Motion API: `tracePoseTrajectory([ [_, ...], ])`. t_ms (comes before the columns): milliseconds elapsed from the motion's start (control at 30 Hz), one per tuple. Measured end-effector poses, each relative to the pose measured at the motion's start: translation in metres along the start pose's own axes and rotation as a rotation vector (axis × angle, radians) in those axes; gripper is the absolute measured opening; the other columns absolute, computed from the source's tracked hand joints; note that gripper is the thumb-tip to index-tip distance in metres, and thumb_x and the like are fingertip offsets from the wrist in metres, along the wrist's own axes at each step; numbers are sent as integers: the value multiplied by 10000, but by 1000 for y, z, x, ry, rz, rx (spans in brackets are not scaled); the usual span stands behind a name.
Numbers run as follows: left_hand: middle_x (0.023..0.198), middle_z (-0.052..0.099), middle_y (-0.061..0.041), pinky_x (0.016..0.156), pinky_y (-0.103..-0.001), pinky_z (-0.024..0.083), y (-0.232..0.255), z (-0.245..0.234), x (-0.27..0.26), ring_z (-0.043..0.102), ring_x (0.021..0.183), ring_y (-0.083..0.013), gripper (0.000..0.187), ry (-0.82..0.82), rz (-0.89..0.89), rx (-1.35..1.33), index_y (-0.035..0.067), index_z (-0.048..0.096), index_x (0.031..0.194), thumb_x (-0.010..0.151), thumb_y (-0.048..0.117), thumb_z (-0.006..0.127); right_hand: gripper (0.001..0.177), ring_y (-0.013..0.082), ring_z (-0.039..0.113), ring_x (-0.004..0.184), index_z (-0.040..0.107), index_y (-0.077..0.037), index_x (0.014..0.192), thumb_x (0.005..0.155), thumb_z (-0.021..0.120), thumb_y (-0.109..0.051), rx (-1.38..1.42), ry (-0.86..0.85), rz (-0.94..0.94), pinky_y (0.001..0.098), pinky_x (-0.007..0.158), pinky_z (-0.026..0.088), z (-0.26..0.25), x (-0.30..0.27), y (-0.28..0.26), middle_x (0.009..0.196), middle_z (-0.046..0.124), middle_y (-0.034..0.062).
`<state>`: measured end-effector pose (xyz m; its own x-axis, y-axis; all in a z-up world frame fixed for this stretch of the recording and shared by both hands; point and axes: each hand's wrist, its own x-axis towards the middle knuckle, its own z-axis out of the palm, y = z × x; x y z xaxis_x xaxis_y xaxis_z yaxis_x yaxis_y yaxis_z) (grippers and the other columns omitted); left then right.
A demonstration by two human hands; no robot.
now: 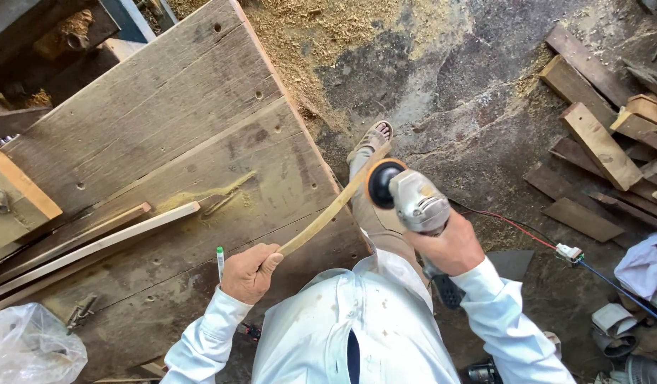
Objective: Sanding a curved piece of wood using a handheld angle grinder
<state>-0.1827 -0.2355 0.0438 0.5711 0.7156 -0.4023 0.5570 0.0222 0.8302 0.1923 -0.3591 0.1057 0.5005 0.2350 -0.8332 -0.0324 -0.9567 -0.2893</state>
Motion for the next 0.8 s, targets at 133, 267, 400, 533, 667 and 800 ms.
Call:
tracePoseTrajectory([
  [133, 731, 759, -128, 619, -399, 615, 3, -2, 3, 750, 678, -366, 154, 5, -16, -1, 118, 819, 933, 954, 226, 711, 371, 280, 742, 904, 744, -120, 921, 602, 881, -252, 67, 40, 5, 464, 703, 526, -5, 20, 22, 846, 759, 141],
  [267, 728, 747, -99, 619, -376, 610, -2, -1, 1, 742, 660, -346, 145, 10, 3, 6, 130, 817, 925, 948, 230, 714, 483, 290, 729, 936, 766, -45, 973, 545, 934, -192, 130, 9, -40, 395, 808, 528, -2, -1, 9, 906, 760, 211],
  [400, 713, 747, -85, 623, -357, 611, -3, -2, 3, 737, 625, -332, 139, 15, 6, -6, 130, 821, 911, 941, 219, 718, 480, 357, 761, 967, 764, -54, 940, 521, 923, -228, 58, -95, -8, 487, 806, 554, 11, -17, -13, 918, 791, 200],
  [533, 691, 729, -74, 619, -339, 608, 7, -2, 2, 728, 614, -322, 171, 18, 48, 20, 149, 811, 895, 971, 236, 686, 560, 326, 734, 1007, 779, -35, 980, 498, 956, -258, 84, -107, -17, 510, 732, 535, 20, 12, 7, 962, 773, 220],
  [667, 716, 705, -87, 577, -327, 587, 8, -1, 4, 697, 628, -346, 163, 111, 213, 136, 141, 799, 931, 958, 273, 708, 483, 356, 699, 1004, 762, -51, 1000, 596, 913, -269, 112, 60, -36, 447, 748, 514, -6, 32, 34, 945, 745, 195],
  [800, 779, 694, -7, 608, -252, 571, 55, 4, 5, 682, 623, -227, 203, 393, 401, 268, 136, 778, 935, 996, 296, 669, 425, 323, 677, 942, 754, 41, 1041, 664, 871, -117, 307, 143, -144, 555, 891, 503, -19, 4, 48, 934, 711, 264],
])
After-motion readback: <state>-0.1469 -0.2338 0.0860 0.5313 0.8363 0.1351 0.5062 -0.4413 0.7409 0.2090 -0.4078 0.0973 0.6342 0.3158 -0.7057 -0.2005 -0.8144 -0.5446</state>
